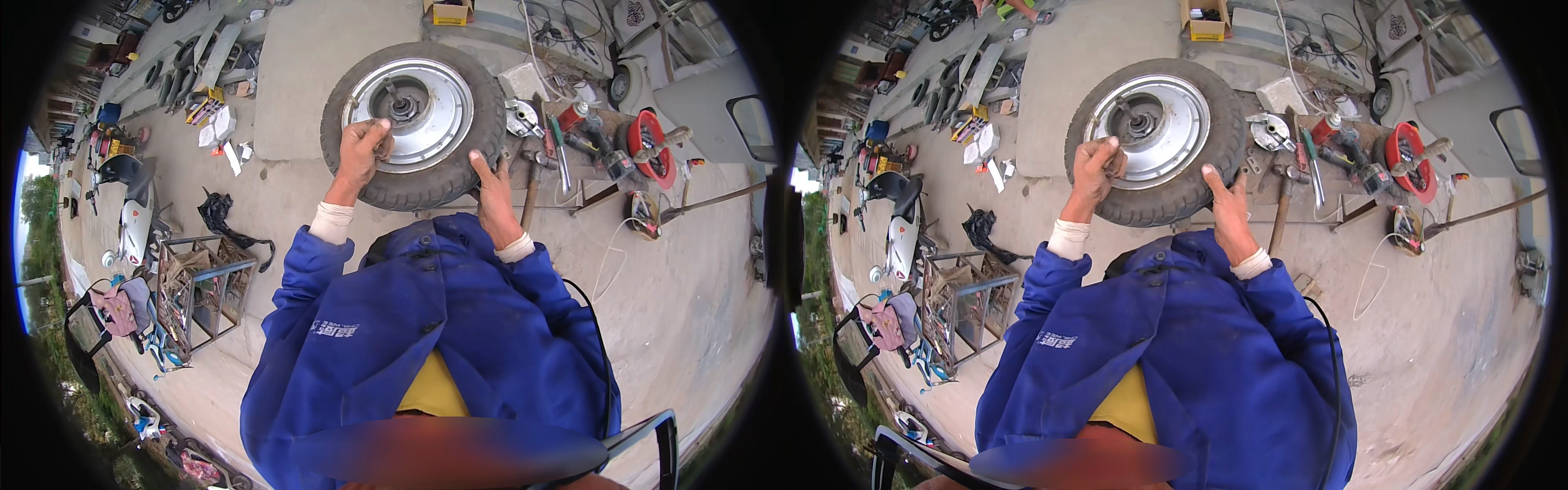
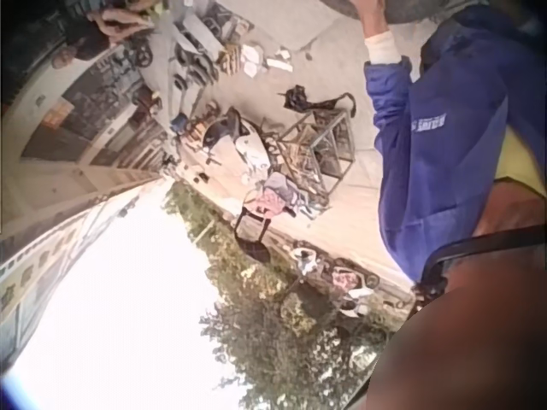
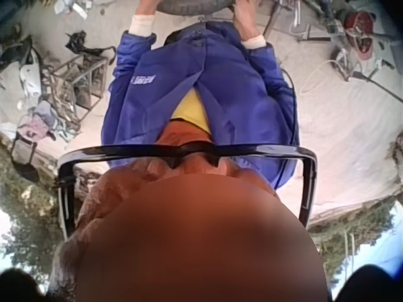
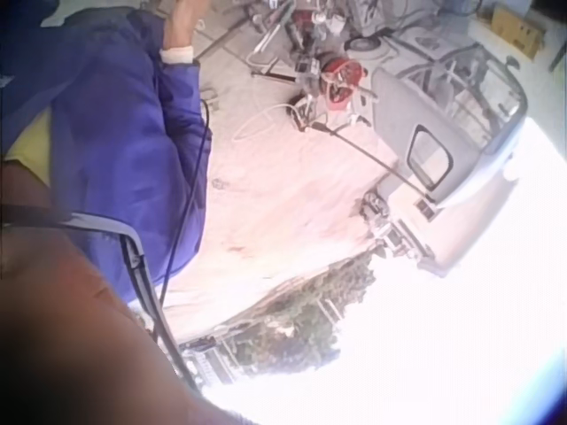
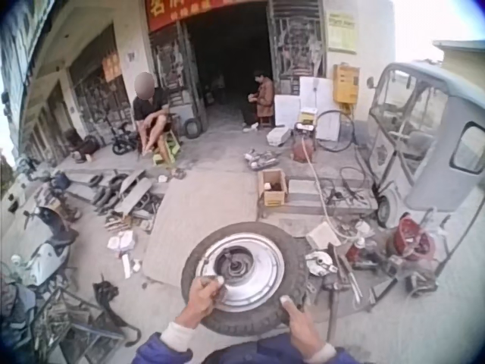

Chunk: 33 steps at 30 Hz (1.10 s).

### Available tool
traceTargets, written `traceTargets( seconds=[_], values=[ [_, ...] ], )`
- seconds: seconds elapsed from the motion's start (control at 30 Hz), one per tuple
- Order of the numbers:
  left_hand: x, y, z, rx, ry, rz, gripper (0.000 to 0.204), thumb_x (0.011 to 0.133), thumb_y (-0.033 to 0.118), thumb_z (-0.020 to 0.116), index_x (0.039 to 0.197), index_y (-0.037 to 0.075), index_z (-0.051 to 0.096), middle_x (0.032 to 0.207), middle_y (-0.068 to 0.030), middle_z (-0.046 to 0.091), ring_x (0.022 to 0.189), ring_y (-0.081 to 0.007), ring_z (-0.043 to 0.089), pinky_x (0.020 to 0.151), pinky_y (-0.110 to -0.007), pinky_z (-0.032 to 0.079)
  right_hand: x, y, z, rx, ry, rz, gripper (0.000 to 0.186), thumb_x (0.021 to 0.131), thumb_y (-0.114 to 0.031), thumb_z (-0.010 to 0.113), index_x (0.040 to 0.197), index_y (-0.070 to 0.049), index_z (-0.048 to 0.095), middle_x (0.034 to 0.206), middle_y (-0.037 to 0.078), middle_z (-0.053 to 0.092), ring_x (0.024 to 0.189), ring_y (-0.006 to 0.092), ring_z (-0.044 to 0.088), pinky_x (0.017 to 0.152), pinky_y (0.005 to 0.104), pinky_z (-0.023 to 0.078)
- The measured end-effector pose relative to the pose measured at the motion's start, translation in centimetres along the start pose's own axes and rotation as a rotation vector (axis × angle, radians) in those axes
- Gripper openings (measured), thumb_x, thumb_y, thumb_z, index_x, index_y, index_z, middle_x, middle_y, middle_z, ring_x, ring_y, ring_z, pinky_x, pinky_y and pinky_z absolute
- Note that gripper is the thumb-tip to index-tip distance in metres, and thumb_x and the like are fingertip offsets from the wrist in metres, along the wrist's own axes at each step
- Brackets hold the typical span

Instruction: The person cleans the hub of a motorcycle wheel with a cloth, then uses a hammer and punch to tap a component in the center of the hub. The wheel remains on the floor during the process.

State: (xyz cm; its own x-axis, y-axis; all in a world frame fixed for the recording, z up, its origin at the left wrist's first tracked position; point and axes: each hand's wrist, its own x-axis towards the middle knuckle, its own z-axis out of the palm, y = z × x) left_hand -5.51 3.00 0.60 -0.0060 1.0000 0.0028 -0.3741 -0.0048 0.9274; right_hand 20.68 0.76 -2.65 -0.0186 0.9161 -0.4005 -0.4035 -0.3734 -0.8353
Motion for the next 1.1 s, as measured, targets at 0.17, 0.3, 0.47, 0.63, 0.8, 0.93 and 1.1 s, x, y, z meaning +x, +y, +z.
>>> traceTargets(
  seconds=[0.17,0.3,0.47,0.63,0.8,0.93,1.1],
  values=[
    [-1.6,-0.2,4.4,-0.079,0.196,0.342,0.043,0.109,0.024,0.063,0.070,0.007,0.051,0.060,-0.0003,0.048,0.051,-0.0087,0.038,0.049,-0.029,0.031,-0.6,-1.3,0.4,0.017,-0.077,0.007,0.095,0.096,-0.030,0.081,0.161,0.009,0.024,0.152,0.024,0.050,0.134,0.0304,0.056,0.112,0.0397,0.049],
    [-1.3,-0.3,7.5,-0.156,0.239,0.237,0.047,0.110,0.028,0.059,0.070,0.011,0.041,0.060,-0.0003,0.039,0.053,-0.0105,0.034,0.049,-0.030,0.030,-1.0,0.0,0.4,-0.001,-0.032,0.000,0.084,0.097,-0.026,0.080,0.157,0.006,0.032,0.148,0.020,0.054,0.130,0.0277,0.059,0.110,0.0385,0.050],
    [-0.9,-0.3,6.3,-0.163,0.326,0.217,0.046,0.111,0.029,0.059,0.071,0.012,0.040,0.060,0.0007,0.038,0.053,-0.0094,0.033,0.049,-0.029,0.030,-2.5,-0.3,1.4,0.034,-0.099,0.068,0.090,0.093,-0.022,0.084,0.159,0.002,0.027,0.148,0.019,0.054,0.131,0.0280,0.058,0.108,0.0407,0.052],
    [-0.9,-0.6,5.4,-0.124,0.327,0.205,0.046,0.110,0.029,0.059,0.072,0.013,0.040,0.060,0.0005,0.039,0.053,-0.0092,0.033,0.049,-0.028,0.029,-3.1,-0.7,1.7,0.022,-0.096,0.121,0.092,0.093,-0.021,0.084,0.159,0.001,0.025,0.149,0.018,0.052,0.133,0.0281,0.057,0.109,0.0412,0.052],
    [-0.9,-0.9,5.4,-0.119,0.325,0.186,0.046,0.111,0.029,0.057,0.072,0.013,0.040,0.062,0.0002,0.040,0.055,-0.0095,0.035,0.051,-0.028,0.032,-2.6,0.2,1.3,0.031,-0.104,0.104,0.092,0.093,-0.020,0.085,0.159,0.002,0.025,0.149,0.018,0.052,0.133,0.0281,0.057,0.109,0.0412,0.052],
    [-1.5,-1.2,5.5,0.080,0.332,0.164,0.047,0.114,0.034,0.052,0.074,0.010,0.042,0.068,-0.0021,0.047,0.059,-0.0106,0.041,0.055,-0.029,0.037,-2.6,0.6,1.1,0.028,-0.112,0.091,0.090,0.093,-0.021,0.085,0.158,0.001,0.028,0.148,0.017,0.053,0.132,0.0275,0.057,0.108,0.0421,0.052],
    [-1.8,-1.5,6.0,0.257,0.220,0.231,0.049,0.115,0.038,0.048,0.077,0.008,0.044,0.076,-0.0041,0.051,0.063,-0.0126,0.043,0.059,-0.029,0.038,-3.2,-0.5,1.6,0.012,-0.100,0.124,0.085,0.093,-0.023,0.084,0.156,-0.002,0.031,0.146,0.016,0.055,0.128,0.0257,0.059,0.102,0.0412,0.054]
  ],
)
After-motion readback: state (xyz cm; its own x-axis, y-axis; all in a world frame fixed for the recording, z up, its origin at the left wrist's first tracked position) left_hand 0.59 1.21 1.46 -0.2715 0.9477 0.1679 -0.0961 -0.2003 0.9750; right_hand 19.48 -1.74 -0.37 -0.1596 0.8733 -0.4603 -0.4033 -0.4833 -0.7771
